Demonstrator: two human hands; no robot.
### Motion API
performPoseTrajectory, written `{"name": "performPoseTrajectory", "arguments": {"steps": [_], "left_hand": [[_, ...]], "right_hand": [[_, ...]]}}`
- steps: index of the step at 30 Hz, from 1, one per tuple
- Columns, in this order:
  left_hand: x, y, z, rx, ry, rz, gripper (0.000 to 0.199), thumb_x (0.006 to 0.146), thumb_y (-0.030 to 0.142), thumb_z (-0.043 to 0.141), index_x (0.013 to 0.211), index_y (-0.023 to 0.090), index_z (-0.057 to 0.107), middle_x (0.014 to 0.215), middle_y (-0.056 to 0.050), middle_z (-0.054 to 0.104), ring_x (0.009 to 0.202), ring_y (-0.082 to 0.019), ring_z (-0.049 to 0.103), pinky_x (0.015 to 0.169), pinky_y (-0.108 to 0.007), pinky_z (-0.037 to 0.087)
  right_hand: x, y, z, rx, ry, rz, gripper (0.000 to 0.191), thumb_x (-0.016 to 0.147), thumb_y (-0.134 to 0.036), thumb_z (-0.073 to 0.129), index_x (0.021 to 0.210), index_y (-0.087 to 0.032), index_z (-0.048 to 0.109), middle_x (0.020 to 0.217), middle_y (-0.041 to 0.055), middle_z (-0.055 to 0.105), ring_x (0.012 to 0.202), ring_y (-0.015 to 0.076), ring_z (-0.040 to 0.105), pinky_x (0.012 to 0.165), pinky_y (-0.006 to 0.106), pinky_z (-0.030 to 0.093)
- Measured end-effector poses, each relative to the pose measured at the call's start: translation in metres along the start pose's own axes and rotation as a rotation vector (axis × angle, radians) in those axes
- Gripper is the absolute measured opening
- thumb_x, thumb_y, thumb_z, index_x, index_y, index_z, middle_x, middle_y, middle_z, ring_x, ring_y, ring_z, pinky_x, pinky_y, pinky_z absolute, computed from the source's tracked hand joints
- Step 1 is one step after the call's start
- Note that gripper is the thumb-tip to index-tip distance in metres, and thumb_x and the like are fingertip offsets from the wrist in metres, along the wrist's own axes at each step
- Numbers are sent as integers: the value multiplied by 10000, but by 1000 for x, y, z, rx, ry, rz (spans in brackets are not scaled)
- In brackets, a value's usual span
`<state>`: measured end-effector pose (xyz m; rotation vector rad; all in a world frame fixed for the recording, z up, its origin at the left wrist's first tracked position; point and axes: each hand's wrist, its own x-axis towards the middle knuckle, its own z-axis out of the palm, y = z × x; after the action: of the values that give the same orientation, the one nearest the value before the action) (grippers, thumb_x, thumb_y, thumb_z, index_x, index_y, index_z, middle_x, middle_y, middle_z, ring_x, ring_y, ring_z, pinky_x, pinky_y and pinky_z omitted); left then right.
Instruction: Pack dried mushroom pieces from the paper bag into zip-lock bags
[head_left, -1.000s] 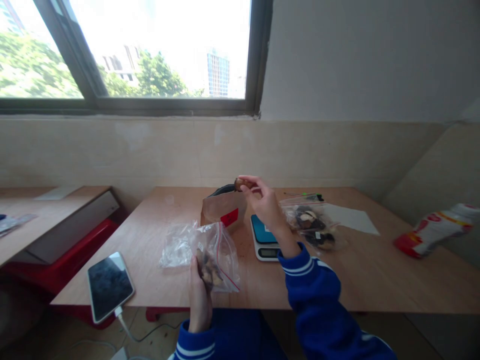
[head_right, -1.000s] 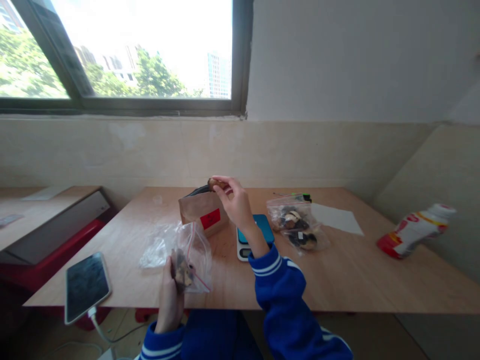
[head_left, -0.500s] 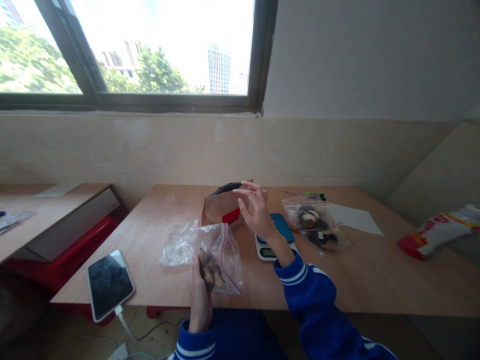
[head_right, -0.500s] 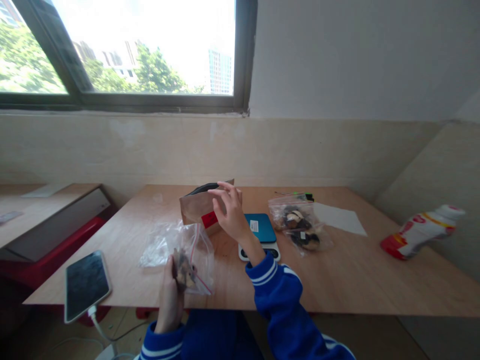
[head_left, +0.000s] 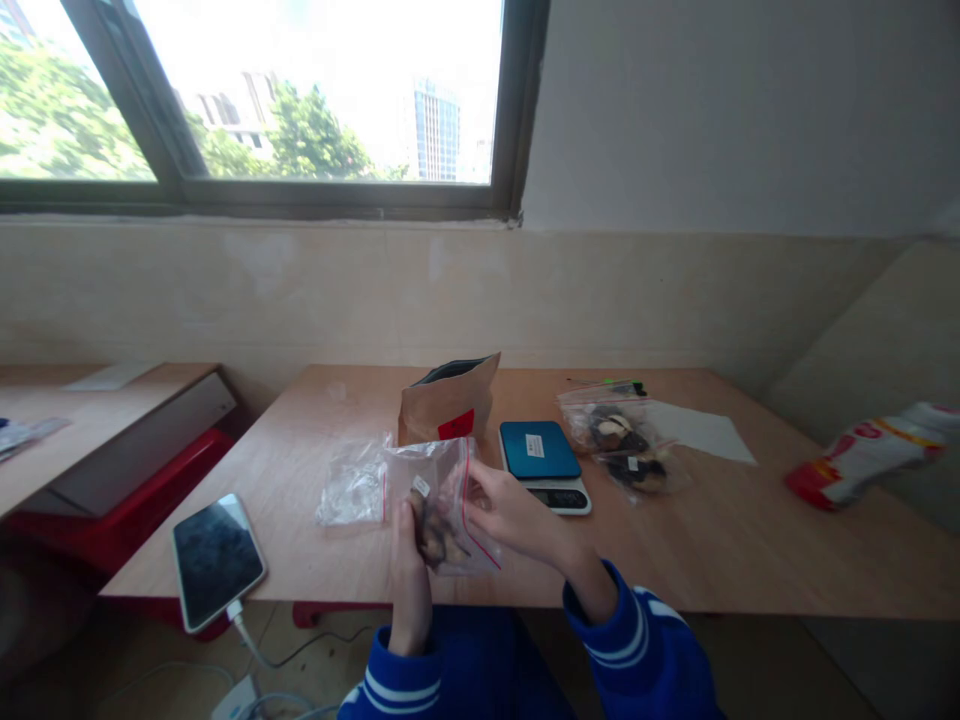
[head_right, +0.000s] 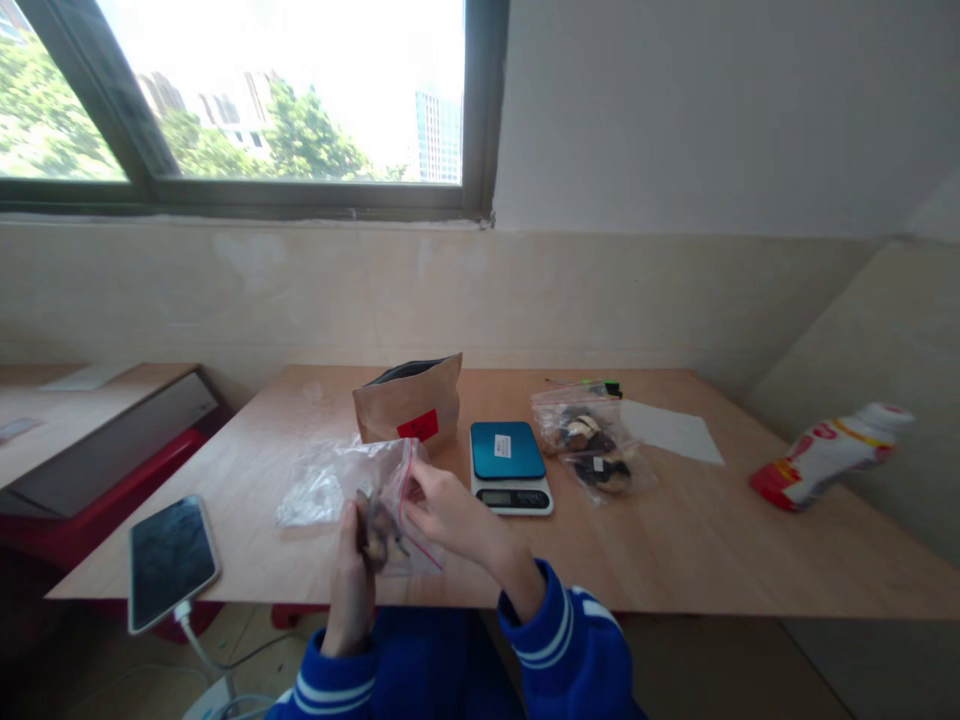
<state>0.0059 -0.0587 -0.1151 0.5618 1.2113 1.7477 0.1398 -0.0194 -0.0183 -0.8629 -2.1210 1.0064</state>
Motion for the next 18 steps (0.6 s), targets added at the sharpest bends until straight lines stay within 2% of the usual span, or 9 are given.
{"name": "performPoseTrajectory", "arguments": {"steps": [3,5,7,9,11,13,15,18], "left_hand": [[-2,0,0,102,-11,38,401,851,518,525,1082,207,626,1188,-55,641,1185,-185,536,984,-290,426],[-4,4,0,174,-3,45,417,842,538,528,1090,212,607,1133,-51,648,1129,-184,560,941,-281,446],[-8,9,1,210,7,49,413,829,546,542,1078,218,582,992,-37,659,1000,-180,601,848,-268,478],[-11,14,2,204,9,60,373,818,530,568,1032,224,566,881,-17,641,903,-171,609,780,-245,479],[-13,17,3,164,16,66,319,818,492,589,984,221,562,866,-11,625,899,-164,600,787,-227,461],[-13,18,4,126,30,52,279,830,459,587,956,211,564,876,-11,618,911,-161,593,802,-221,446],[-11,17,4,95,53,30,260,835,434,591,954,203,571,870,-13,620,919,-165,592,806,-224,441],[-6,13,2,-8,79,-28,239,825,410,613,955,211,592,866,-24,643,944,-179,604,797,-228,448]], "right_hand": [[2,1,9,23,-3,12,183,858,-196,578,1037,-166,599,1031,63,639,940,177,615,863,295,473],[3,0,14,13,-25,2,235,858,-242,601,1087,-189,612,1075,58,616,983,183,592,913,314,453],[4,-2,17,-4,-48,-27,244,852,-243,616,1094,-216,624,1066,40,606,985,180,574,926,323,444],[5,-2,20,1,-27,-37,187,829,-217,643,1016,-211,646,994,26,605,934,171,568,888,311,458],[6,-2,22,37,23,2,104,791,-216,687,878,-179,646,901,18,592,846,158,569,816,288,483],[6,-1,25,90,66,60,149,739,-236,738,802,-163,625,842,8,582,768,144,572,748,270,498],[6,1,26,125,74,103,183,717,-257,756,812,-164,631,825,3,604,737,139,589,721,265,505],[4,4,28,157,64,101,158,758,-275,716,866,-171,667,855,23,672,790,158,634,753,281,512]]}}
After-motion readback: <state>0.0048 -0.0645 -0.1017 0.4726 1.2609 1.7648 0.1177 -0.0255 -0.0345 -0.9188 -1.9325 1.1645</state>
